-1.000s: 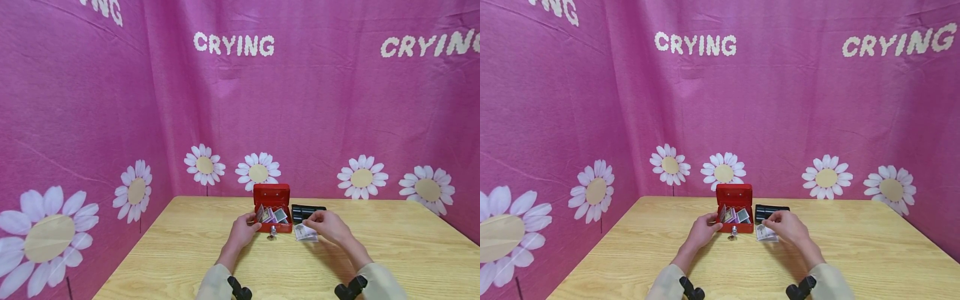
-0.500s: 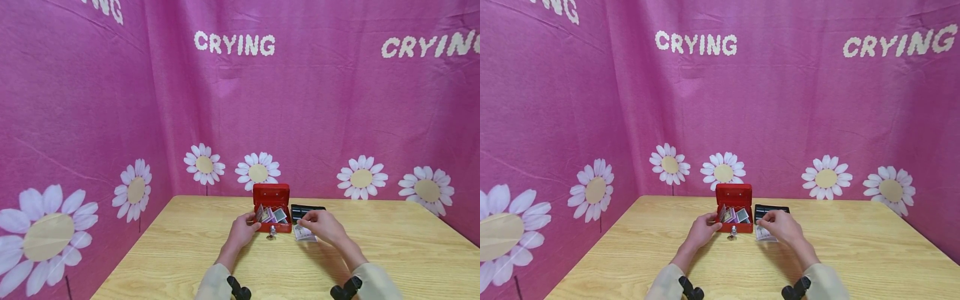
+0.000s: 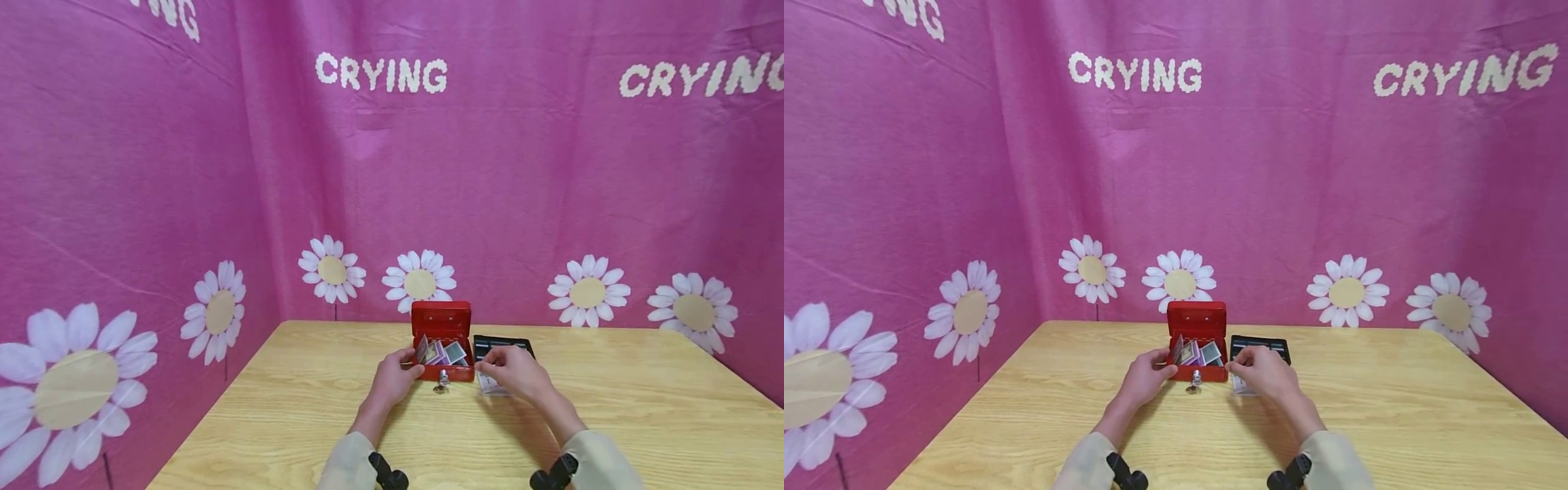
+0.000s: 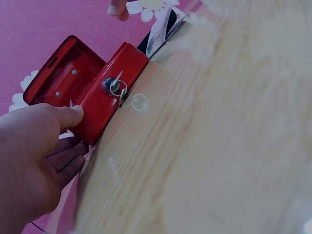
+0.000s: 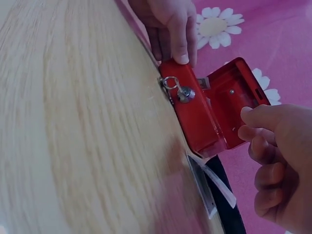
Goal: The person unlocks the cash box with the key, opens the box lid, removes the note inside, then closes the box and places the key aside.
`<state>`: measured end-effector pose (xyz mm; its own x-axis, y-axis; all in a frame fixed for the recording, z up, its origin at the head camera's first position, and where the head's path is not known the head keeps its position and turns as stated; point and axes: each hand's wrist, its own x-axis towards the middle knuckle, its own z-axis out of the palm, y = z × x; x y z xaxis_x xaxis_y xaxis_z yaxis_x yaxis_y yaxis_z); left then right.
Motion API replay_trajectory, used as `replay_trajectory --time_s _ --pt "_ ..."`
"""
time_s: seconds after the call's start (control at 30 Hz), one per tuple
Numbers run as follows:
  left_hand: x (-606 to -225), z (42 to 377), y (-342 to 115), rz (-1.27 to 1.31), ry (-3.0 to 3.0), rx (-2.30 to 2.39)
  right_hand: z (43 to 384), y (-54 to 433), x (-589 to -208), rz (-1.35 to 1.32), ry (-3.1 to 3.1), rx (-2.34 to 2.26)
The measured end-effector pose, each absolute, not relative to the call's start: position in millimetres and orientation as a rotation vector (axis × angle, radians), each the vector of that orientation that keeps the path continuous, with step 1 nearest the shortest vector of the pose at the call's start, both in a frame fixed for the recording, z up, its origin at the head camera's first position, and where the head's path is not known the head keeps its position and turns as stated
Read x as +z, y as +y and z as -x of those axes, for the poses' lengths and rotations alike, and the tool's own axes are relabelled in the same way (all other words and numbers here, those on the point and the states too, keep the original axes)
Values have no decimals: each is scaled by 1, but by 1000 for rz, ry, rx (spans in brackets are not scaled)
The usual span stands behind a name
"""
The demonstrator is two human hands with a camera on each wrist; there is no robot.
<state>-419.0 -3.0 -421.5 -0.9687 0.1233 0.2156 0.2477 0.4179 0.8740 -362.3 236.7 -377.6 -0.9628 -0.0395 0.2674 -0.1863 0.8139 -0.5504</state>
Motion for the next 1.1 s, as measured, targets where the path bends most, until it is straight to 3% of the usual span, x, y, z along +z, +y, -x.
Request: replay_trajectory --time_s 1.1 --pt "-423 420 -5 353 -2531 -1583 381 204 -383 -180 -2761 895"
